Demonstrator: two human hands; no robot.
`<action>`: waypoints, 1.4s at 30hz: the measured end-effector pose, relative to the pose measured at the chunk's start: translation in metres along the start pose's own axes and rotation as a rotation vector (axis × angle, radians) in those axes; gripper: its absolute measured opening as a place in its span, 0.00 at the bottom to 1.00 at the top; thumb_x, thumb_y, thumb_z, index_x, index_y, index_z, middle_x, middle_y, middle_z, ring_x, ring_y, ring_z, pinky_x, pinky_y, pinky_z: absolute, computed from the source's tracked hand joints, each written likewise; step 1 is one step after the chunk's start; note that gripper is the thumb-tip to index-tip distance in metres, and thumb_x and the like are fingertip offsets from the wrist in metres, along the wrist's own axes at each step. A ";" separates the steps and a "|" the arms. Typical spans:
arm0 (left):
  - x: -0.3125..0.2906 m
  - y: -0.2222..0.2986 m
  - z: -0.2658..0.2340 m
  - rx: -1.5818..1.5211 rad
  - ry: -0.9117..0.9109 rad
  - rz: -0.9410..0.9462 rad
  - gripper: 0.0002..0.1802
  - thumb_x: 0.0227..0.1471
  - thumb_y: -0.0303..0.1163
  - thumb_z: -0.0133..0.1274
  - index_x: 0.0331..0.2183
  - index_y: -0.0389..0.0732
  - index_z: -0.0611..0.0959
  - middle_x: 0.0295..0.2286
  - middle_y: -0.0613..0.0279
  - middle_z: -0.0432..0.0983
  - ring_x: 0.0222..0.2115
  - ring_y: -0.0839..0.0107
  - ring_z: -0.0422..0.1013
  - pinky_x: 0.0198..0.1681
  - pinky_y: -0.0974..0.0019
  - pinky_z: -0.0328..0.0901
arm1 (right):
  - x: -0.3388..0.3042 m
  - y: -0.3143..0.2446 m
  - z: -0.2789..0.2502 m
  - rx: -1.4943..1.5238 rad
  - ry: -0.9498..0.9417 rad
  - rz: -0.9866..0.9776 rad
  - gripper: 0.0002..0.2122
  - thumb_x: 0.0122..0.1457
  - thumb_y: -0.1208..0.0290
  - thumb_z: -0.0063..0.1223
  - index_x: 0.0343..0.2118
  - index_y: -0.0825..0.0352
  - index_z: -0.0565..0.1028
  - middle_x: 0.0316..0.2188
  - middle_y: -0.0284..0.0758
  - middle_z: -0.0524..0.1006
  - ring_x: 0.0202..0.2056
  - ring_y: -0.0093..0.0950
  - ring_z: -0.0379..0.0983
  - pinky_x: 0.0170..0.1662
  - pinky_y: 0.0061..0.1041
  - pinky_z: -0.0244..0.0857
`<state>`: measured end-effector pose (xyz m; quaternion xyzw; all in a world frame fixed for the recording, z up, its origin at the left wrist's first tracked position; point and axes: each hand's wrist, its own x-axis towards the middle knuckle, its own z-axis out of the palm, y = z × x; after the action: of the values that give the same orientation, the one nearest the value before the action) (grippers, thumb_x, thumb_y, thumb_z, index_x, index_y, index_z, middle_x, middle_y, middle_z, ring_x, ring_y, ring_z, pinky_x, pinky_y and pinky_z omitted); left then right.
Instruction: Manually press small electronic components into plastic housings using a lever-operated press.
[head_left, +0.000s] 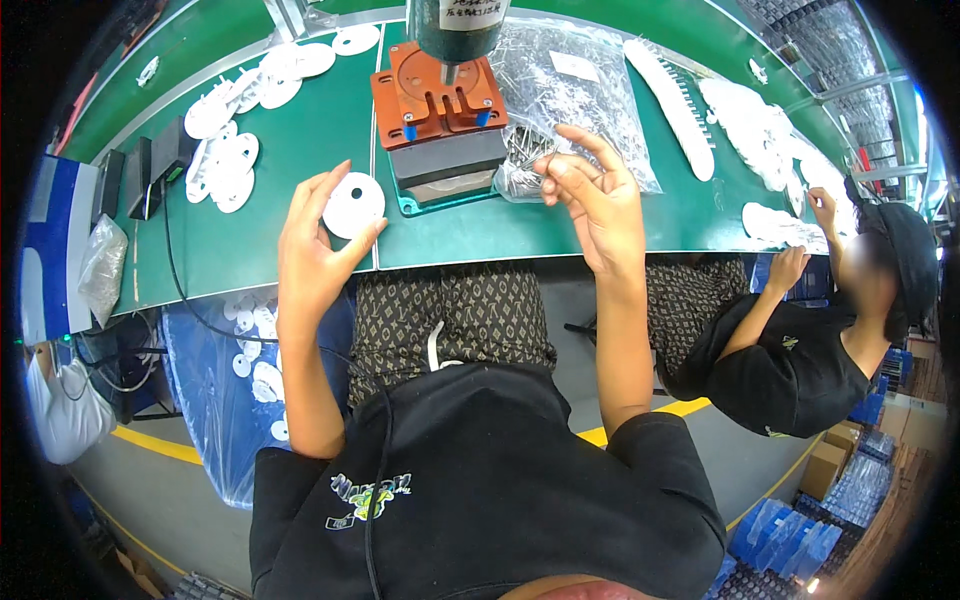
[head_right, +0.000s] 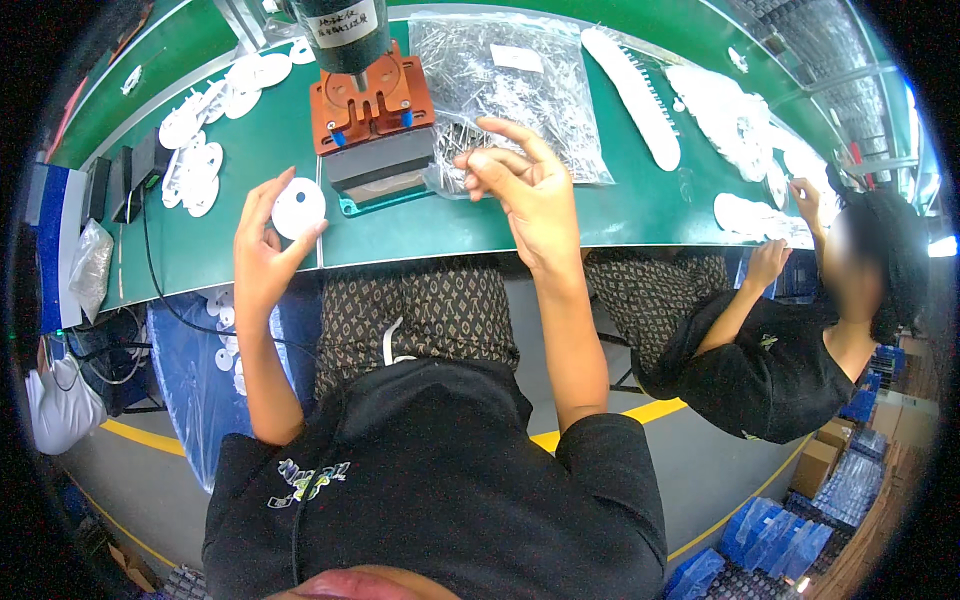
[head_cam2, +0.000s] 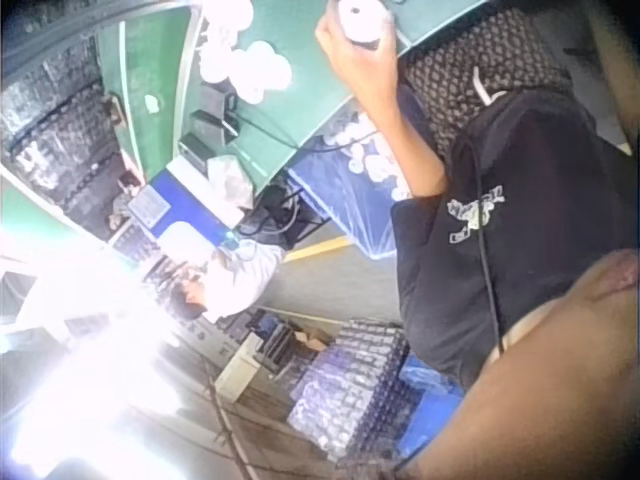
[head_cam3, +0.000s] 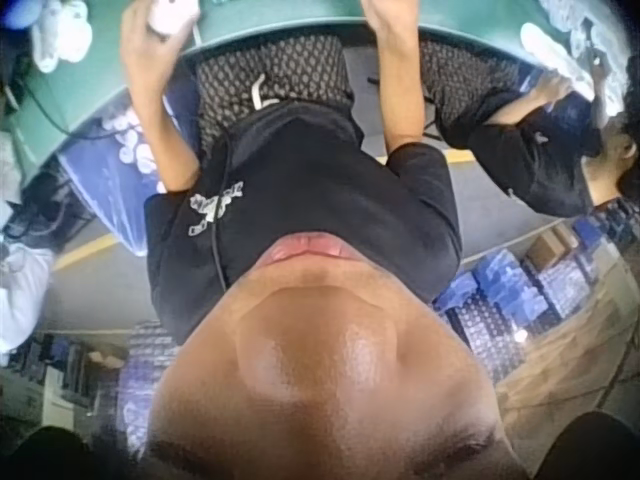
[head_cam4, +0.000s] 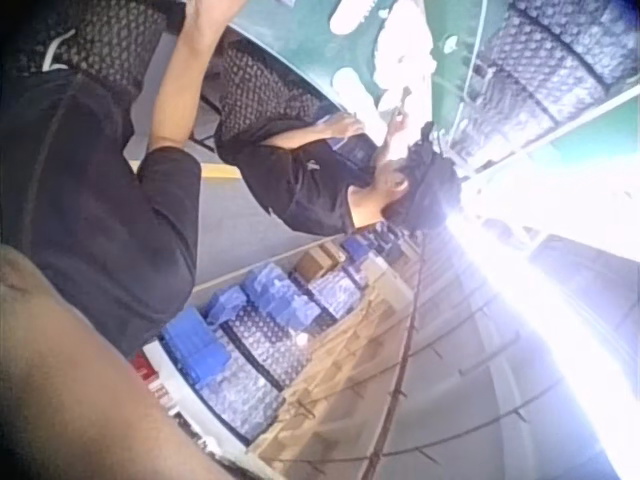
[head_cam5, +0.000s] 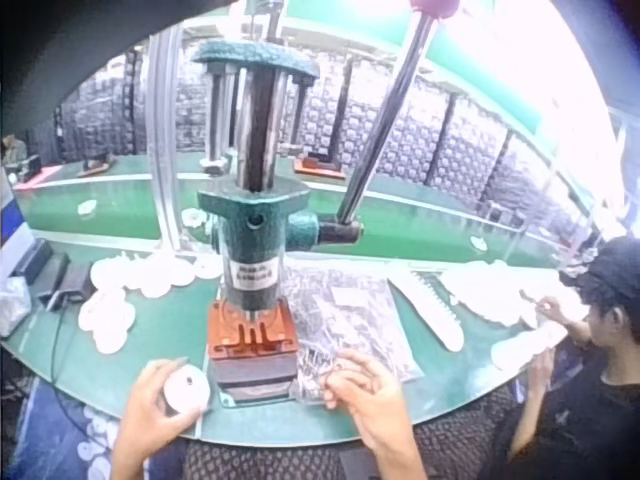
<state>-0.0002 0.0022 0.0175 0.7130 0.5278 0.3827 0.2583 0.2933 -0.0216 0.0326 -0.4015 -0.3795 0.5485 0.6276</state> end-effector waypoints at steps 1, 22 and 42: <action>-0.004 0.003 -0.002 -0.055 -0.028 -0.062 0.35 0.40 0.30 0.69 0.52 0.36 0.77 0.46 0.53 0.74 0.44 0.61 0.73 0.49 0.63 0.67 | -0.002 0.002 0.001 -0.003 -0.003 0.007 0.14 0.60 0.79 0.58 0.48 0.75 0.74 0.37 0.45 0.81 0.32 0.24 0.76 0.37 0.22 0.71; -0.007 -0.005 0.002 0.086 -0.050 0.392 0.33 0.33 0.27 0.66 0.48 0.40 0.81 0.45 0.53 0.77 0.45 0.55 0.75 0.48 0.59 0.70 | -0.030 0.068 0.083 -0.570 -0.078 -0.195 0.13 0.60 0.82 0.58 0.45 0.72 0.68 0.34 0.37 0.79 0.38 0.21 0.77 0.40 0.19 0.70; -0.006 -0.005 0.002 0.097 -0.059 0.444 0.31 0.34 0.30 0.65 0.47 0.41 0.81 0.46 0.62 0.78 0.37 0.61 0.74 0.42 0.63 0.70 | -0.022 0.077 0.085 -0.506 -0.040 -0.238 0.13 0.55 0.81 0.61 0.40 0.70 0.69 0.27 0.33 0.78 0.27 0.15 0.73 0.30 0.16 0.67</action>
<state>-0.0021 -0.0019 0.0107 0.8341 0.3676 0.3833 0.1487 0.1840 -0.0298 -0.0061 -0.4870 -0.5612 0.3666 0.5599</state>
